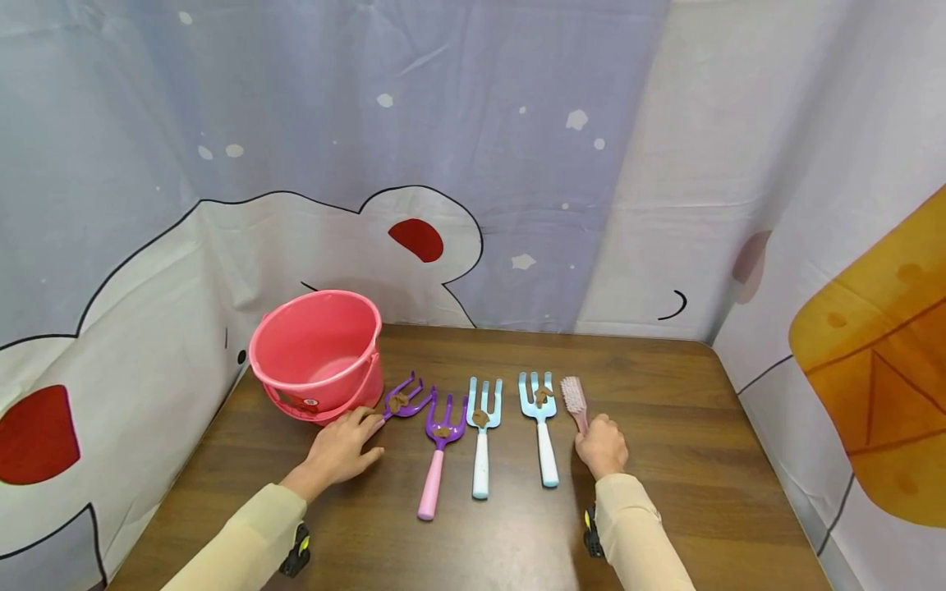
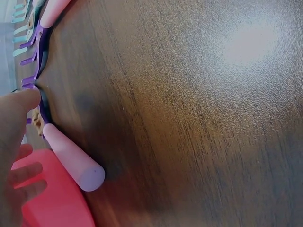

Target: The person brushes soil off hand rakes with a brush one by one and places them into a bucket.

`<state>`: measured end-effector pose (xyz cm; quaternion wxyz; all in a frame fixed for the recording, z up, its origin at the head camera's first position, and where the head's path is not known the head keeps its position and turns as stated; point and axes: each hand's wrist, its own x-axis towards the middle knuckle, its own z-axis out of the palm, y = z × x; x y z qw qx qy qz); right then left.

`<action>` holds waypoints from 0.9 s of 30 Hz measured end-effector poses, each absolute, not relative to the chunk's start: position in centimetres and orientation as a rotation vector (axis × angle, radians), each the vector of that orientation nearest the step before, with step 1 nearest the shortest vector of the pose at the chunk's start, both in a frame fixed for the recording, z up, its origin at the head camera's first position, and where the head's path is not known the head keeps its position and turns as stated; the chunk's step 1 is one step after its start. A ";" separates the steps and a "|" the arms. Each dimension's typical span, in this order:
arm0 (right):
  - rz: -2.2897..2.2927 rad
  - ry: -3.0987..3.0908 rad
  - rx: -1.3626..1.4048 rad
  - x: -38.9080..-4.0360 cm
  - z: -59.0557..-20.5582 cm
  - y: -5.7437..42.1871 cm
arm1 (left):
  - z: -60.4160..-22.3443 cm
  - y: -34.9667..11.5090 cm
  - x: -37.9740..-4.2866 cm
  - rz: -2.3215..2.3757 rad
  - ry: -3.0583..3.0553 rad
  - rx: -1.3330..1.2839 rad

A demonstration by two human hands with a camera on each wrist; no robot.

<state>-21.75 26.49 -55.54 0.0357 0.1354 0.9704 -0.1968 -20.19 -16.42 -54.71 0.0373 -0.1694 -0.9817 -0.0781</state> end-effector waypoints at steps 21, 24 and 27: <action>-0.658 2.966 0.392 -21.9 -55.4 26.3 | -55.3 -17.0 -20.3 -0.201 -3.054 -0.433; -0.687 2.958 0.382 -21.9 -55.2 26.4 | -55.3 -17.1 -20.4 -0.195 -3.066 -0.417; -0.708 2.962 0.351 -21.9 -55.1 26.6 | -55.3 -17.1 -20.5 -0.197 -3.076 -0.404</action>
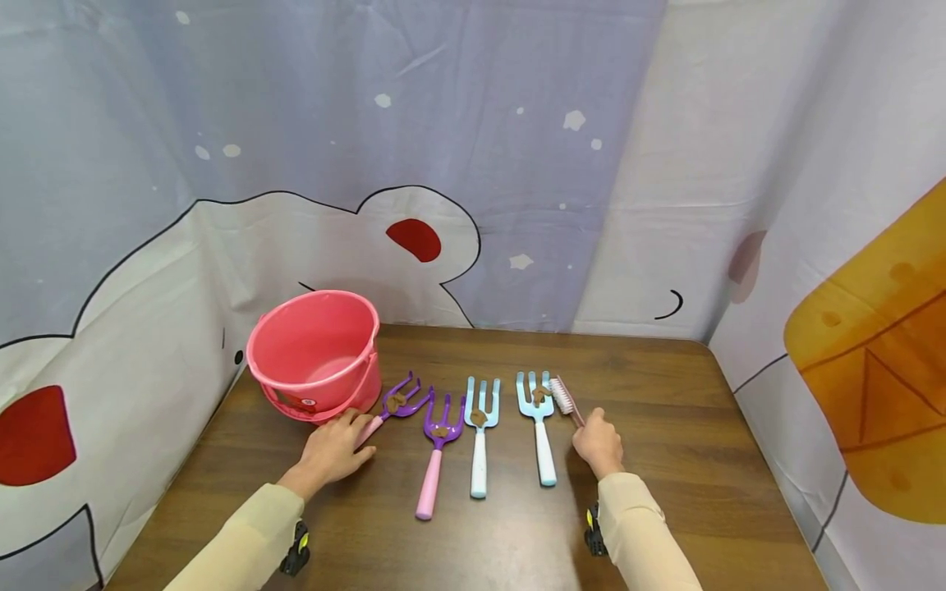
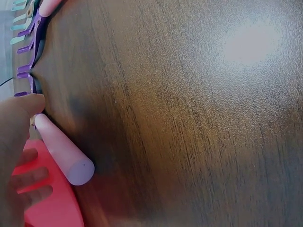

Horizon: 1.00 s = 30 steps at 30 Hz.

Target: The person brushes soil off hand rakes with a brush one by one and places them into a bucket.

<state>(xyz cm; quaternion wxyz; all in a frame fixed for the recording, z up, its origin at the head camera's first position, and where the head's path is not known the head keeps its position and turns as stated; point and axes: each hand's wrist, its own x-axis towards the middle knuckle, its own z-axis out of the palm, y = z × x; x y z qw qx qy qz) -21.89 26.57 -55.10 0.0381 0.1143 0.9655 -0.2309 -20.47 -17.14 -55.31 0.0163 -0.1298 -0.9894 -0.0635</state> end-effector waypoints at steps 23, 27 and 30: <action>-1.003 2.747 0.252 -22.4 -55.2 27.6 | -56.2 -16.5 -20.9 -0.169 -3.112 -0.234; -1.082 2.709 0.271 -22.4 -55.4 27.9 | -56.5 -16.2 -20.9 -0.172 -3.122 -0.194; -1.156 2.658 0.310 -22.3 -55.5 28.1 | -56.7 -16.0 -21.0 -0.170 -3.099 -0.183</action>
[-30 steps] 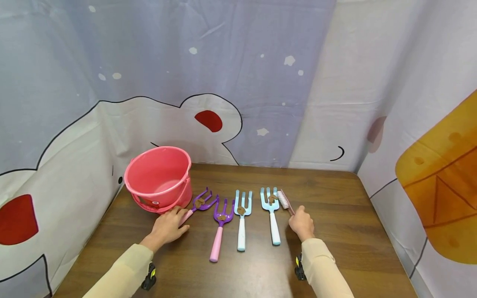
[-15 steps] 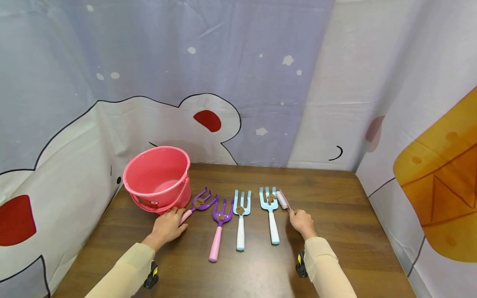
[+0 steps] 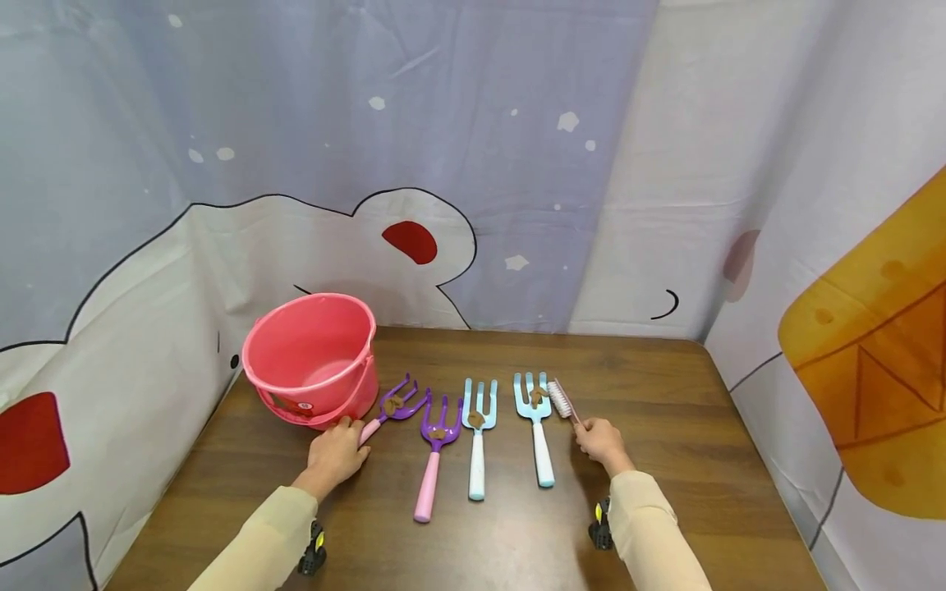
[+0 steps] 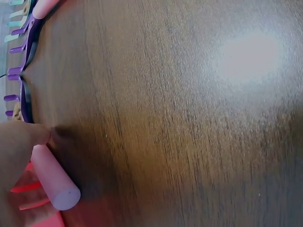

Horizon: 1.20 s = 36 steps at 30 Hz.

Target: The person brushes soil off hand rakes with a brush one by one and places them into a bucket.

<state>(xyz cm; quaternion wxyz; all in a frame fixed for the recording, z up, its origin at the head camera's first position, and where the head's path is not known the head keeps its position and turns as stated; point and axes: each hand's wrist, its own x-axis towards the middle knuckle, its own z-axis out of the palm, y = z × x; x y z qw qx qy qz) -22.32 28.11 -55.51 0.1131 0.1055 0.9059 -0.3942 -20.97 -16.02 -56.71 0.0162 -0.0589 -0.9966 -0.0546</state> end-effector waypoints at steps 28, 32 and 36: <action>-1.538 2.347 0.248 -22.9 -58.7 30.8 | -57.5 -15.2 -20.8 -0.171 -2.989 -0.091; -1.503 2.411 0.355 -21.9 -56.3 29.7 | -57.5 -15.3 -20.6 -0.156 -2.946 -0.095; -1.496 2.466 0.387 -21.5 -54.7 29.2 | -57.3 -15.3 -20.6 -0.147 -2.908 -0.107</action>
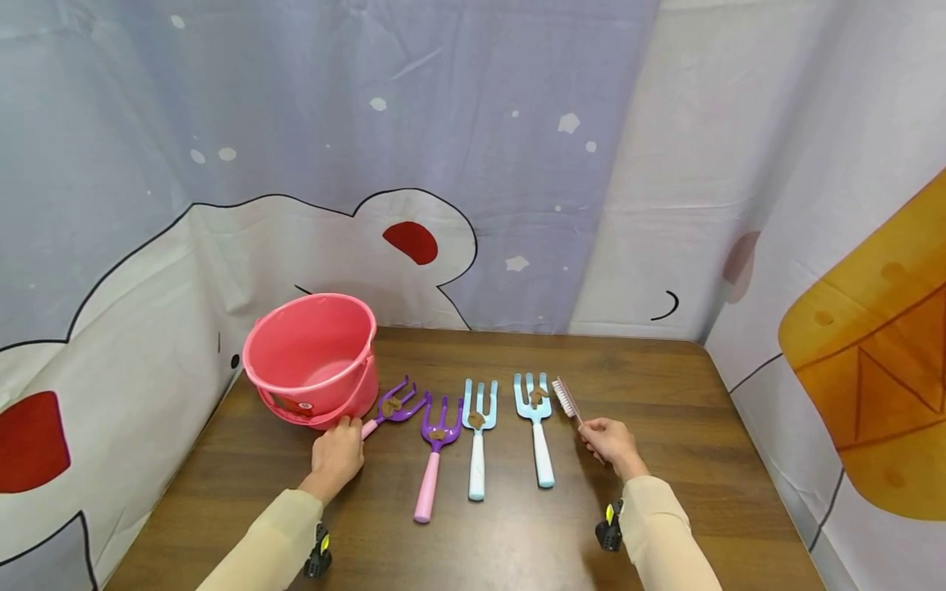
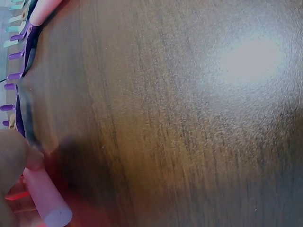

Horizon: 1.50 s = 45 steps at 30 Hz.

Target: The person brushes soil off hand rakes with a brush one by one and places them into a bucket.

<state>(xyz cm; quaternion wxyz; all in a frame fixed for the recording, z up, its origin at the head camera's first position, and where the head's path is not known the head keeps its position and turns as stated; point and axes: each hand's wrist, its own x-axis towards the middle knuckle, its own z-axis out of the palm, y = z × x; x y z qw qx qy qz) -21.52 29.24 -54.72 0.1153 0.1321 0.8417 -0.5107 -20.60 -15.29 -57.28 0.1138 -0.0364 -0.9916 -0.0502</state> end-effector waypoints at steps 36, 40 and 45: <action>-1.122 2.970 0.052 -22.6 -51.2 26.5 | -54.1 -12.0 -20.7 -0.072 -2.796 -0.371; -1.159 2.998 -0.013 -22.7 -50.8 25.7 | -53.9 -11.7 -20.7 -0.072 -2.758 -0.408; -1.177 3.037 -0.129 -22.9 -50.5 24.5 | -53.1 -11.2 -20.6 -0.036 -2.801 -0.429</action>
